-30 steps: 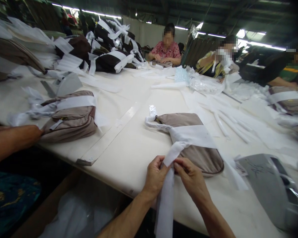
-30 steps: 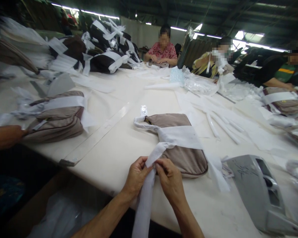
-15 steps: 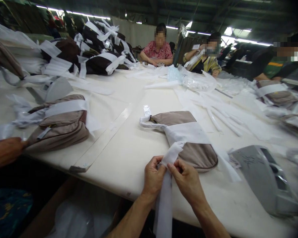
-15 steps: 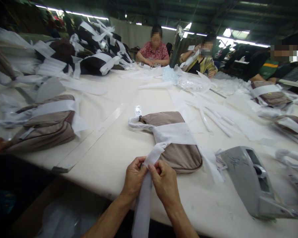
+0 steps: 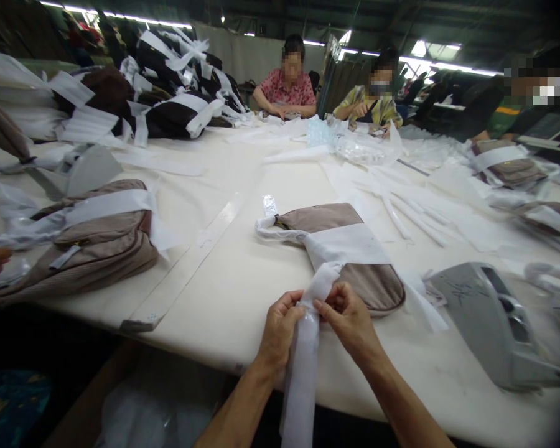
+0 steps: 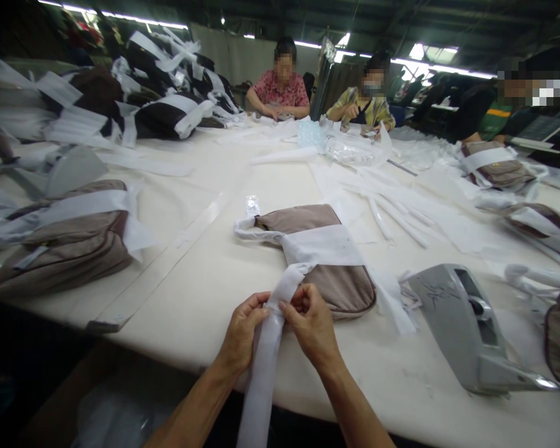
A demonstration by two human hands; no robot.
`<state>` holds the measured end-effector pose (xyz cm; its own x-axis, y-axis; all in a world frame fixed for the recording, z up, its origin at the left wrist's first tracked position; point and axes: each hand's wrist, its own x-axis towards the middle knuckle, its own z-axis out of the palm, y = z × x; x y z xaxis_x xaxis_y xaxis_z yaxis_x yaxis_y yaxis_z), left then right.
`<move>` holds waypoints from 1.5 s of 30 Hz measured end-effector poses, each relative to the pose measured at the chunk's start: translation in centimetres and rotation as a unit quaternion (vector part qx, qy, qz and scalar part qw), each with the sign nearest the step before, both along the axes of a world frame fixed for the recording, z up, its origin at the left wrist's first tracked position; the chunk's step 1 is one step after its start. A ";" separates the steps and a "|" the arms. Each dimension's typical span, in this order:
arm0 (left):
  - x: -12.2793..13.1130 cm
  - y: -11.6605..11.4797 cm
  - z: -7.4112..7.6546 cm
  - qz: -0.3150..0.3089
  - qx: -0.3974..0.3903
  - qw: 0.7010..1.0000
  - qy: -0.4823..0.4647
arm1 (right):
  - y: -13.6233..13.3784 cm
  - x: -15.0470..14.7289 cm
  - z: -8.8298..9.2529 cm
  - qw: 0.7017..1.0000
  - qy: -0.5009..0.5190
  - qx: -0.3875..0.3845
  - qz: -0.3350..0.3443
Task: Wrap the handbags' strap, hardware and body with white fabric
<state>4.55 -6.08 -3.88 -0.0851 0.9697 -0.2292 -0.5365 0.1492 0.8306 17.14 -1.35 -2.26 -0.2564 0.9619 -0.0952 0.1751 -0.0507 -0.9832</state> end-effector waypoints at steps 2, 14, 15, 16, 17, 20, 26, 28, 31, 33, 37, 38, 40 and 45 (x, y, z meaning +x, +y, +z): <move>-0.4 0.0 0.2 -0.016 0.008 0.999 0.027 | -0.1 -0.1 0.6 0.999 0.032 -0.008 -0.011; -0.2 -1.5 1.8 -0.038 -0.035 0.985 0.163 | -0.1 0.7 2.1 0.998 0.058 0.013 -0.028; -0.1 -1.5 1.7 -0.036 -0.040 0.986 0.155 | -0.2 0.7 2.1 0.998 0.059 0.015 -0.027; 0.0 -1.4 1.6 -0.037 -0.042 0.988 0.141 | -0.3 0.7 2.1 0.998 0.062 0.016 -0.026; 0.1 -1.3 1.5 -0.039 -0.040 0.991 0.122 | -0.3 0.7 2.0 0.997 0.064 0.017 -0.025; 0.2 -0.5 1.4 -0.065 -0.026 0.996 0.060 | -0.4 0.7 1.7 0.998 0.058 0.030 -0.023; 0.8 0.3 1.7 -0.060 -0.047 0.997 0.003 | -0.2 0.9 1.1 0.998 0.054 0.035 -0.012; 1.0 0.4 1.7 -0.050 -0.044 0.998 -0.022 | -0.2 0.9 1.2 0.998 0.054 0.035 -0.020; 1.4 0.5 1.5 -0.025 -0.051 0.998 -0.038 | -0.3 1.0 1.4 0.997 0.058 0.036 -0.033; 1.6 0.6 1.2 -0.012 -0.054 0.998 -0.034 | -0.2 1.1 1.4 0.996 0.074 0.027 -0.031; 1.8 0.7 1.0 -0.014 -0.046 0.999 -0.001 | -0.1 1.0 1.5 0.994 0.110 -0.005 -0.024; 1.9 0.7 1.0 -0.018 -0.045 0.999 0.011 | -0.2 1.0 1.7 0.993 0.111 -0.008 -0.027; 1.9 0.6 1.0 -0.021 -0.050 0.998 0.035 | -0.6 1.1 2.3 0.994 0.103 -0.003 -0.032; 1.7 1.2 0.5 -0.027 -0.095 0.993 0.069 | -1.6 5.7 5.7 0.993 -0.050 0.081 -0.072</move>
